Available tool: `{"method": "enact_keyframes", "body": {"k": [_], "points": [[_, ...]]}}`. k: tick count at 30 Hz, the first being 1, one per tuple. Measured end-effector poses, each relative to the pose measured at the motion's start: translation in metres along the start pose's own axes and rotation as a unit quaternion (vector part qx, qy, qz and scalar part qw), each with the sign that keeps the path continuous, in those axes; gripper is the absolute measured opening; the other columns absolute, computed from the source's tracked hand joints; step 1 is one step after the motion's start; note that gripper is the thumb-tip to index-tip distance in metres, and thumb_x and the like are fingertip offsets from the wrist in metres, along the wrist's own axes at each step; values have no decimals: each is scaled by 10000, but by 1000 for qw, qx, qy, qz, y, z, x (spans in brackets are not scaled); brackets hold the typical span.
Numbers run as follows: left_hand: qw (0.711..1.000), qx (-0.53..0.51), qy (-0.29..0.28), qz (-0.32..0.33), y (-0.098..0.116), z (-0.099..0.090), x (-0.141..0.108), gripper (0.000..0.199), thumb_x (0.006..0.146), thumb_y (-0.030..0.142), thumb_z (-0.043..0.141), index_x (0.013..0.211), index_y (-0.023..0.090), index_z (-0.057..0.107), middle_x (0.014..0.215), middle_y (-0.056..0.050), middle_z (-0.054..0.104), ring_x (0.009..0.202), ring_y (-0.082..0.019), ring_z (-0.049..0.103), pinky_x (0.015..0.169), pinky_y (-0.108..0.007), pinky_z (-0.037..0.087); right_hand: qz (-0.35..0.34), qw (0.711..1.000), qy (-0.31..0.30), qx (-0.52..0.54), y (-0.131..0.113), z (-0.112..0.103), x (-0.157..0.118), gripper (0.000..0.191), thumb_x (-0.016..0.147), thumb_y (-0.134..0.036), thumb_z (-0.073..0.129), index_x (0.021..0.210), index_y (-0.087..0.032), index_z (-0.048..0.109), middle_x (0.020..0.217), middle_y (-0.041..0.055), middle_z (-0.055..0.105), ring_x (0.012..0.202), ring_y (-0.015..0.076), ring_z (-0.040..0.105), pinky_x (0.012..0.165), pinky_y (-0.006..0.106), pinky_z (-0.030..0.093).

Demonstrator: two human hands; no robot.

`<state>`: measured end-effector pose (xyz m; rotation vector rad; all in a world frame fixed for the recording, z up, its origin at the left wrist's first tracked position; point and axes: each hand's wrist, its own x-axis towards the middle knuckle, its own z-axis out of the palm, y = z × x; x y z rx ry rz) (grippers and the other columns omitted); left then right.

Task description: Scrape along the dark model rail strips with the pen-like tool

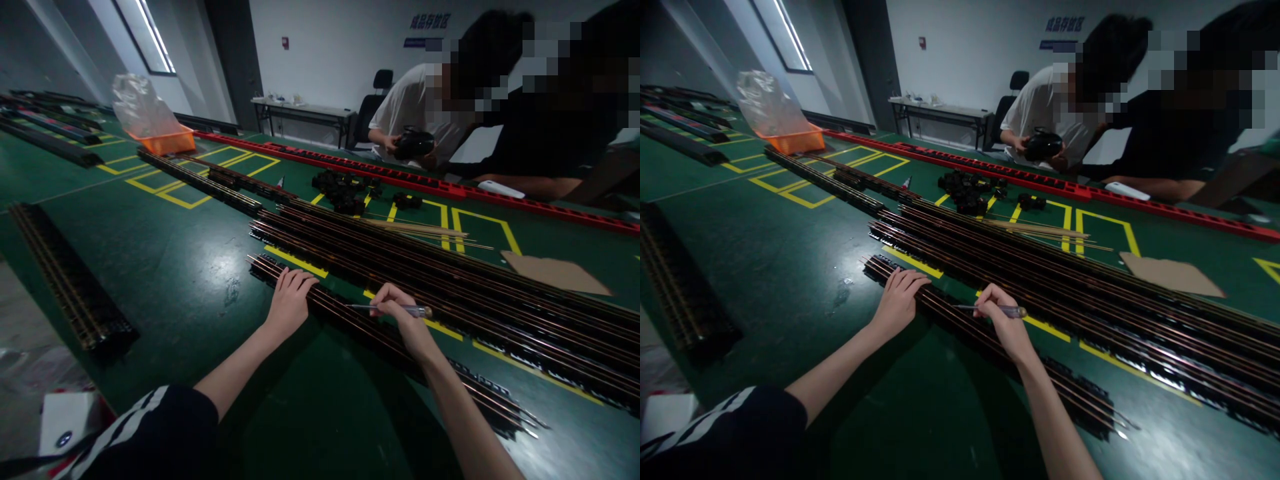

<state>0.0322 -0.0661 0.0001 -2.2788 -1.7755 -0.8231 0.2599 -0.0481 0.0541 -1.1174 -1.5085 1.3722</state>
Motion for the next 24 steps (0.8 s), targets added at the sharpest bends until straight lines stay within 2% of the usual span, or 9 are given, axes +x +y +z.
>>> {"method": "enact_keyframes", "body": {"k": [7, 12, 17, 21, 24], "points": [[999, -24, 11, 32, -2, 4, -2, 461, 737, -60, 344, 1067, 164, 574, 1074, -52, 634, 1112, -206, 515, 1067, -511, 346, -4, 999, 6, 42, 14, 0, 2, 229, 773, -359, 533, 616, -194, 509, 621, -8, 551, 636, 128, 513, 665, 271, 396], [997, -46, -4, 61, 0, 1, -3, 472, 752, -38, 340, 1126, 153, 557, 1122, -61, 630, 1143, -190, 516, 1093, -499, 323, -4, 999, 4, 45, 16, -2, 2, 254, 781, -384, 550, 621, -190, 511, 621, -7, 553, 629, 124, 513, 663, 265, 402], [994, -67, -53, 70, 6, -9, -2, 432, 746, 127, 468, 1169, 165, 548, 1182, -72, 604, 1159, -215, 507, 1120, -506, 268, 1, 999, 3, 54, 16, -2, 2, 234, 777, -367, 558, 633, -189, 507, 638, -8, 554, 635, 122, 519, 656, 261, 404], [994, -49, -59, 72, 9, -11, -1, 425, 788, 297, 510, 1188, 154, 536, 1174, -82, 598, 1137, -227, 511, 1119, -504, 252, -1, 998, 1, 61, 17, -2, 3, 233, 773, -365, 559, 632, -190, 497, 639, -8, 552, 631, 123, 520, 653, 264, 406], [996, -24, -57, 69, 9, -8, -2, 412, 818, 293, 507, 1204, 149, 520, 1173, -78, 595, 1135, -213, 511, 1120, -474, 257, 0, 998, -2, 65, 17, -2, 3, 230, 776, -355, 557, 628, -191, 494, 634, -14, 549, 631, 119, 517, 657, 262, 401]]}}
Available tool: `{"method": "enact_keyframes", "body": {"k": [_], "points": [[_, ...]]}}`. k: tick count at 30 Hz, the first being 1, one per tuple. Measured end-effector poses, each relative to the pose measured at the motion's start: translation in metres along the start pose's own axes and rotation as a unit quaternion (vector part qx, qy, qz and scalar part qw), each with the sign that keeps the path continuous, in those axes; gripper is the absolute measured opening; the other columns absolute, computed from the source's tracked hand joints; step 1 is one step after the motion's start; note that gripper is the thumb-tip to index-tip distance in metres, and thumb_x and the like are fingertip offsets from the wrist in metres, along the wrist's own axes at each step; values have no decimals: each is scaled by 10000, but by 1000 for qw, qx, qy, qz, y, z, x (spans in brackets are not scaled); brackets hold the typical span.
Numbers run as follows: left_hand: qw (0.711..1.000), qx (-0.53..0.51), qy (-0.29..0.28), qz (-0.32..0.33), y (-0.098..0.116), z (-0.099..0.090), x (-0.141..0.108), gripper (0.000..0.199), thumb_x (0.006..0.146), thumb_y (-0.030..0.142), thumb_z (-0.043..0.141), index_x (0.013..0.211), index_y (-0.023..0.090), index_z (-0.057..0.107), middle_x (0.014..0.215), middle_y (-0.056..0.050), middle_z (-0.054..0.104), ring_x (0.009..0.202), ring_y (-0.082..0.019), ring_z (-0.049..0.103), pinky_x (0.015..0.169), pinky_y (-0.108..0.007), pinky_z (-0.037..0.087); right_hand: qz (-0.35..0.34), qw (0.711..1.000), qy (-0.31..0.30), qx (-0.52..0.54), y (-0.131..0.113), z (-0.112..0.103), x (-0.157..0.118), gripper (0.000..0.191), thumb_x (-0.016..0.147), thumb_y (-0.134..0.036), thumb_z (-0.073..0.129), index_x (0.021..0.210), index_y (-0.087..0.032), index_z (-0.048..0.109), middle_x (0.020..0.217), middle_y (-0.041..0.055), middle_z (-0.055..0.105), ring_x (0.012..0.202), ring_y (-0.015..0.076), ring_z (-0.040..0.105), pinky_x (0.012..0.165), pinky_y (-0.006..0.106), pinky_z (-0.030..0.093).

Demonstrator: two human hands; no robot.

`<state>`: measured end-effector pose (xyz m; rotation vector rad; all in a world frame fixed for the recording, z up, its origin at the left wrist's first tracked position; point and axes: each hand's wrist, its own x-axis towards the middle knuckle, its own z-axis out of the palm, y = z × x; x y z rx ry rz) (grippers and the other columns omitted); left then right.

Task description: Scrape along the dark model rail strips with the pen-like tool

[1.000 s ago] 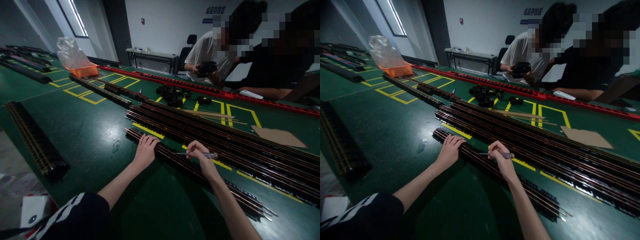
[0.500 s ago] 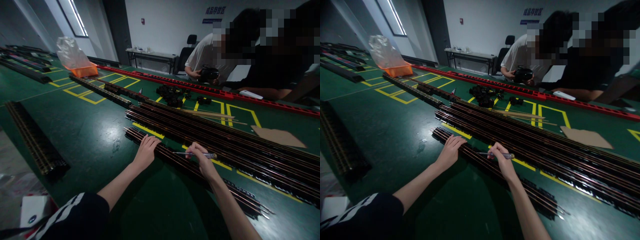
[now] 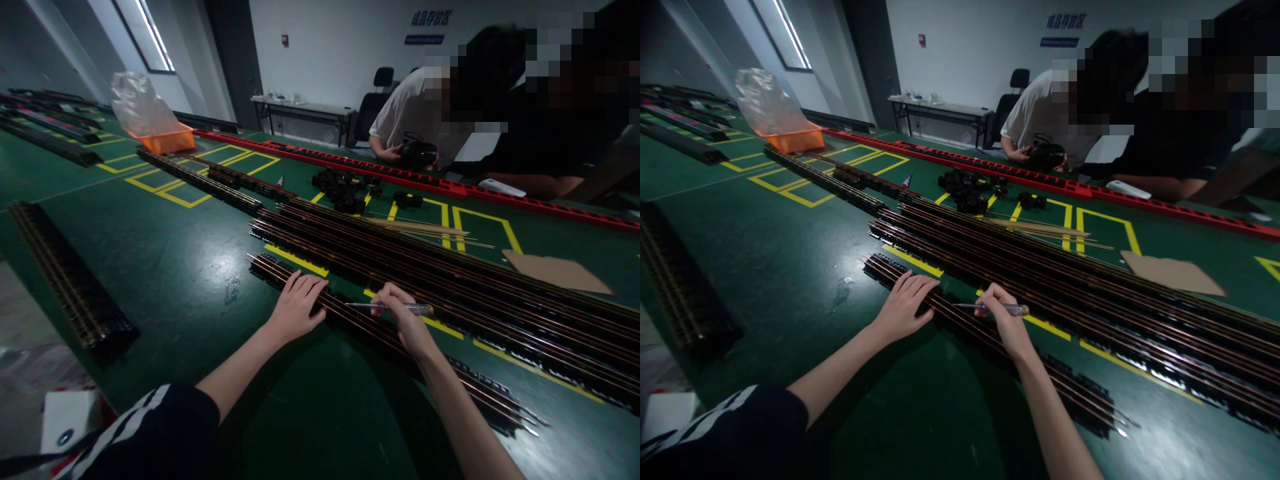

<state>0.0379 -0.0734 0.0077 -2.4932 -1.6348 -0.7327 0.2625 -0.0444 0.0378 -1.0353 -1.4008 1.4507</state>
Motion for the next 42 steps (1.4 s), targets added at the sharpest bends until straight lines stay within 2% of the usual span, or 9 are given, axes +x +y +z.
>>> {"method": "enact_keyframes", "body": {"k": [7, 11, 18, 31, 42], "points": [[999, 31, 8, -3, 0, 4, 1, 338, 850, 218, 467, 1175, 151, 532, 1144, -73, 603, 1097, -205, 521, 1077, -453, 303, -11, 1000, -9, -12, 1, -1, 1, 240, 787, -348, 551, 616, -190, 493, 638, -22, 549, 634, 108, 513, 656, 253, 398], [999, 37, 4, -9, 0, 3, 1, 332, 841, 204, 461, 1160, 158, 543, 1142, -77, 599, 1083, -224, 520, 1033, -456, 338, -4, 998, -12, -56, -6, 0, 0, 261, 777, -376, 566, 612, -184, 505, 629, -10, 572, 642, 114, 531, 661, 259, 414], [999, 32, 12, -32, -2, 3, 1, 336, 810, 164, 473, 1137, 172, 551, 1127, -65, 599, 1104, -229, 500, 1088, -489, 277, 21, 995, -19, -91, -16, 1, -2, 262, 740, -415, 604, 646, -175, 560, 674, 29, 647, 642, 128, 575, 647, 272, 450], [999, 26, 8, -39, -2, 4, 0, 373, 797, 91, 433, 1146, 161, 545, 1140, -61, 591, 1142, -228, 469, 1119, -505, 251, 7, 999, 19, -45, -10, -6, 1, 199, 692, -312, 568, 539, -185, 558, 570, 11, 589, 594, 135, 548, 650, 279, 428], [999, 24, 14, -34, -4, 5, 0, 374, 802, 91, 426, 1153, 172, 528, 1132, -59, 586, 1135, -223, 473, 1109, -518, 267, -16, 998, 55, 25, -4, -9, 6, 162, 593, -270, 520, 457, -198, 470, 449, -10, 468, 461, 118, 439, 543, 291, 359]]}}
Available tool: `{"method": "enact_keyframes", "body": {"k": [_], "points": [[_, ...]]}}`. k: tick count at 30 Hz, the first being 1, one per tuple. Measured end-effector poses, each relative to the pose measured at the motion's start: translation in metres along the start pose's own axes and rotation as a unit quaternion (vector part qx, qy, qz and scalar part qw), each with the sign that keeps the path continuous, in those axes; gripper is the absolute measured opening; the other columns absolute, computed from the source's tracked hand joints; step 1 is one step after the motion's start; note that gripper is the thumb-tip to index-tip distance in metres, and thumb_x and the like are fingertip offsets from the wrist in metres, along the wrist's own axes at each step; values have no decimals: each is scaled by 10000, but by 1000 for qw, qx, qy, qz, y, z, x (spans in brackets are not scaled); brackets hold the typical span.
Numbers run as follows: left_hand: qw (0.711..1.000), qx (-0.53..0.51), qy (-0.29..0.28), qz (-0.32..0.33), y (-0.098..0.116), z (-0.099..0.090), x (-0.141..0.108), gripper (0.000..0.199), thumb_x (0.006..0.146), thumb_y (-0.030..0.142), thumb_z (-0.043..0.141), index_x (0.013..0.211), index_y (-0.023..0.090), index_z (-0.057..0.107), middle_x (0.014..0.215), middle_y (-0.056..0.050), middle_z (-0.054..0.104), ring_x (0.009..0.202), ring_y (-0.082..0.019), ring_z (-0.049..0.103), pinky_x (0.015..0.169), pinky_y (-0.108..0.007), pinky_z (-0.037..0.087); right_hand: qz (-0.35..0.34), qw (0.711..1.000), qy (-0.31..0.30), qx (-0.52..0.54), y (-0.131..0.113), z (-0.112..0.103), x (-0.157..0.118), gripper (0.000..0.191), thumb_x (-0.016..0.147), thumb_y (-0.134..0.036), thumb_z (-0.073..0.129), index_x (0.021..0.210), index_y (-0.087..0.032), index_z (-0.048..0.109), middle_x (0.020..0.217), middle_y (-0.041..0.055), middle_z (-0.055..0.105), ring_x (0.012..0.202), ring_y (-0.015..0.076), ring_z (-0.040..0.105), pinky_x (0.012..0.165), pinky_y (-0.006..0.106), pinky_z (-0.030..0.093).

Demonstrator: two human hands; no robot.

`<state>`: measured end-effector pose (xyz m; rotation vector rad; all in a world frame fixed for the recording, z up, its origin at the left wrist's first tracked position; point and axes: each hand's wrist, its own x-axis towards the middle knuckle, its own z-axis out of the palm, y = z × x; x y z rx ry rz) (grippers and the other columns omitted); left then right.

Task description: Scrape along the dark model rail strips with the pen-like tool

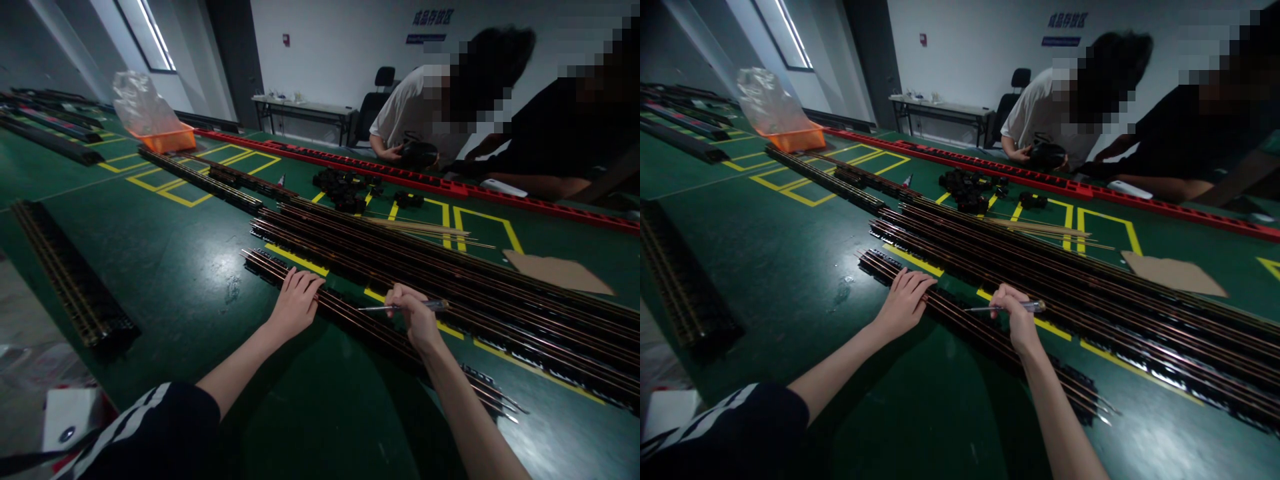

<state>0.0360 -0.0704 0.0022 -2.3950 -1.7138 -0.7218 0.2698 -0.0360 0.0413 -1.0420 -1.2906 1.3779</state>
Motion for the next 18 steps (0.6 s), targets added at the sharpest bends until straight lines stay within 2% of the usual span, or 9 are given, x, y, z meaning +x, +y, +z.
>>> {"method": "enact_keyframes", "body": {"k": [11, 18], "points": [[1000, -4, -3, -1, 1, 0, 0, 363, 811, 97, 426, 1152, 159, 532, 1131, -62, 587, 1130, -220, 473, 1109, -513, 270, 10, 997, 40, 58, 1, -2, 1, 140, 525, -225, 507, 412, -206, 426, 391, -19, 403, 400, 109, 392, 453, 269, 293], [1000, 6, -7, -12, 2, -2, 0, 358, 812, 114, 434, 1147, 168, 548, 1130, -57, 601, 1133, -227, 481, 1119, -513, 244, 9, 999, 21, 49, 0, -2, 0, 162, 564, -238, 521, 432, -198, 437, 415, -20, 416, 419, 103, 405, 471, 264, 315]]}}
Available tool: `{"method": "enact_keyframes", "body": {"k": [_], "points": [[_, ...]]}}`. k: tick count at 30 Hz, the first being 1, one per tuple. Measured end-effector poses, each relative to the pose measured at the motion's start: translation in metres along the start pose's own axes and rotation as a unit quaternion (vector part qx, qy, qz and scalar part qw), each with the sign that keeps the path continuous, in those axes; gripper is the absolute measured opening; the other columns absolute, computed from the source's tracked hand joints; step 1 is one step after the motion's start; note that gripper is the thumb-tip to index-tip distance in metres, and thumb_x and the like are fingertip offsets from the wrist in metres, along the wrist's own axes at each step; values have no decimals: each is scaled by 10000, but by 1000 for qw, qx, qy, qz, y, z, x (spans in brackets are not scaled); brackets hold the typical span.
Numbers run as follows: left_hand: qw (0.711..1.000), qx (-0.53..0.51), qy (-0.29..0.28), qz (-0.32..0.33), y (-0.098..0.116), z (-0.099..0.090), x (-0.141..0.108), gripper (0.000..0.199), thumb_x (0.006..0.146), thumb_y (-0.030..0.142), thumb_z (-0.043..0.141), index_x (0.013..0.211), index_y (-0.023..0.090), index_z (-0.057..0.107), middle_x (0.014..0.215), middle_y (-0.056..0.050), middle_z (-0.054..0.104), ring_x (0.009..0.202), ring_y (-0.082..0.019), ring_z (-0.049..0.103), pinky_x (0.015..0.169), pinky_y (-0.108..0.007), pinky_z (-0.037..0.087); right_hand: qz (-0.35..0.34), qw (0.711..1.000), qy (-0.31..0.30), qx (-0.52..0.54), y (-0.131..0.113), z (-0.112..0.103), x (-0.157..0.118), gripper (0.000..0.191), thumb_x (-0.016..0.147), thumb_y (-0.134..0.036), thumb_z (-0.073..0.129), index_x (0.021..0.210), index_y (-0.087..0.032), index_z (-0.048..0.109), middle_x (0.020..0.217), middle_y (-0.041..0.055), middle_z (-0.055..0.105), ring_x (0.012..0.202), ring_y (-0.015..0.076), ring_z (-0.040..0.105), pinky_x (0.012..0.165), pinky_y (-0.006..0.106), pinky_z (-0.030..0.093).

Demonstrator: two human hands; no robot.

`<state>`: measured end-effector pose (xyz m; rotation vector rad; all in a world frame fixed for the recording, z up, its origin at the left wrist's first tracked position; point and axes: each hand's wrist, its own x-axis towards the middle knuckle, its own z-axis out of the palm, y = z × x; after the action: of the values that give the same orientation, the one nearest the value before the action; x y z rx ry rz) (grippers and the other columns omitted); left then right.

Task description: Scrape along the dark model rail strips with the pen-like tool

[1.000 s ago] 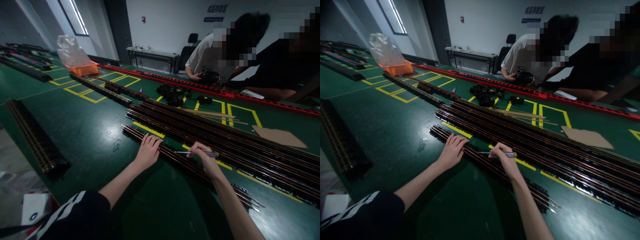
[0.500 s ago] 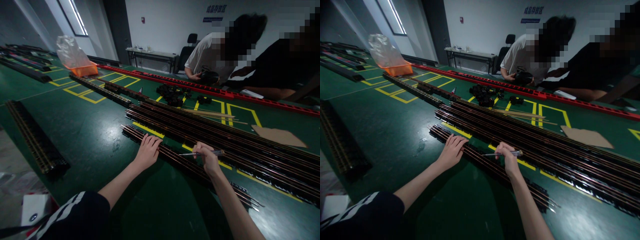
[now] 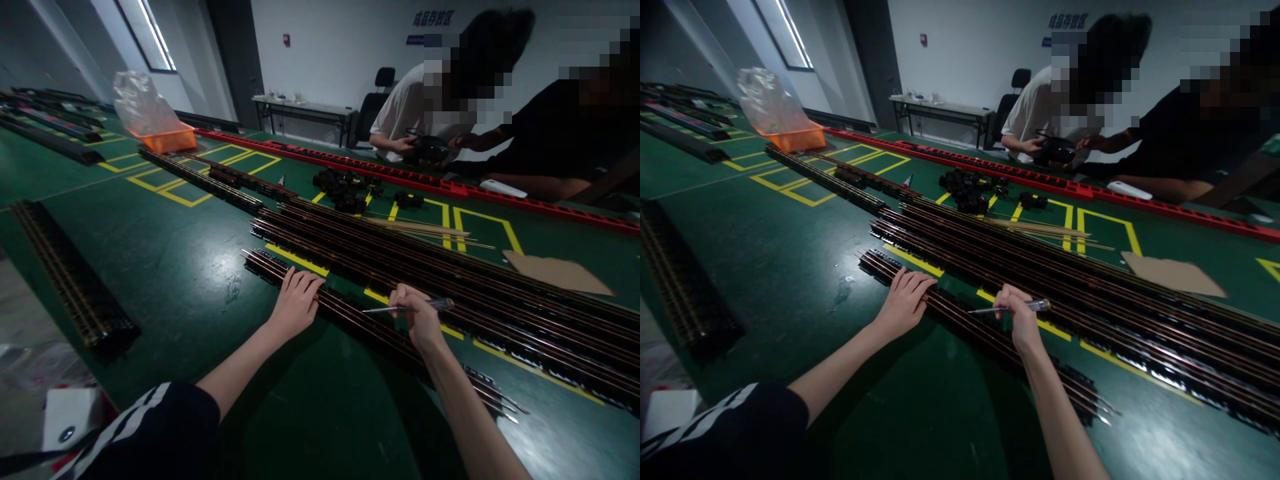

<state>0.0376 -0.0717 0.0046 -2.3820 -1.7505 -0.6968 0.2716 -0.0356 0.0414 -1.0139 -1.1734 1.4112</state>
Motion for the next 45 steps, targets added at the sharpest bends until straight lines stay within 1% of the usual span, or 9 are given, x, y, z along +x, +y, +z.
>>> {"method": "enact_keyframes", "body": {"k": [5, 10, 16, 24, 33, 36, 39, 43, 45], "points": [[1000, 9, -5, -17, 2, -2, 0, 369, 803, 121, 437, 1144, 189, 561, 1137, -49, 612, 1136, -233, 488, 1131, -516, 204, -2, 999, -25, -40, -2, -2, -2, 189, 617, -248, 535, 452, -194, 460, 445, -15, 466, 474, 107, 432, 538, 265, 339], [999, 12, 7, -40, 0, -4, 1, 367, 784, 110, 437, 1112, 199, 579, 1129, -44, 621, 1098, -233, 515, 1123, -522, 209, 16, 994, -65, -84, -8, 1, -5, 199, 687, -280, 539, 511, -194, 505, 519, -10, 522, 556, 116, 480, 612, 263, 368], [999, 6, 26, -44, -5, -3, 2, 366, 769, 97, 448, 1093, 202, 579, 1109, -38, 630, 1091, -233, 523, 1121, -534, 210, 26, 989, -85, -120, -11, 2, -6, 205, 714, -316, 558, 555, -189, 532, 569, -6, 558, 596, 122, 515, 651, 267, 390], [998, 5, 53, -44, -9, 2, 1, 391, 747, 51, 438, 1090, 180, 576, 1087, -54, 630, 1126, -254, 492, 1111, -547, 242, 23, 992, -81, -97, -4, 4, -7, 210, 723, -327, 567, 570, -188, 533, 586, -5, 562, 602, 122, 523, 654, 268, 400], [999, -37, 37, 7, -8, 3, 0, 462, 735, -20, 359, 1106, 165, 561, 1090, -58, 621, 1114, -204, 515, 1116, -527, 260, 20, 995, -77, -64, 2, 3, -6, 196, 726, -303, 578, 571, -192, 532, 583, -12, 566, 601, 119, 528, 660, 262, 402], [997, -64, 25, 20, -7, 0, -1, 449, 729, 17, 388, 1112, 177, 560, 1101, -51, 620, 1121, -199, 517, 1130, -523, 237, 22, 995, -76, -64, 2, 3, -6, 201, 729, -304, 578, 569, -191, 532, 584, -9, 563, 603, 122, 527, 659, 265, 402], [996, -82, 14, 36, -5, -4, -1, 404, 740, 114, 445, 1123, 178, 559, 1124, -55, 614, 1126, -210, 516, 1143, -526, 204, 22, 994, -77, -69, 1, 4, -6, 206, 726, -303, 580, 560, -191, 529, 578, -6, 559, 606, 125, 526, 659, 269, 402], [996, -75, -6, 52, -2, -7, 0, 391, 778, 274, 497, 1152, 175, 549, 1158, -68, 597, 1140, -226, 502, 1142, -518, 203, 19, 993, -77, -83, -3, 5, -7, 213, 717, -320, 577, 555, -190, 530, 577, -4, 554, 595, 124, 517, 647, 273, 402], [996, -63, -13, 54, -1, -6, 1, 393, 797, 319, 503, 1162, 180, 543, 1167, -65, 590, 1143, -225, 498, 1135, -510, 220, 20, 992, -80, -91, -5, 6, -7, 213, 707, -331, 578, 556, -189, 529, 576, -4, 549, 594, 124, 514, 648, 276, 402]]}}
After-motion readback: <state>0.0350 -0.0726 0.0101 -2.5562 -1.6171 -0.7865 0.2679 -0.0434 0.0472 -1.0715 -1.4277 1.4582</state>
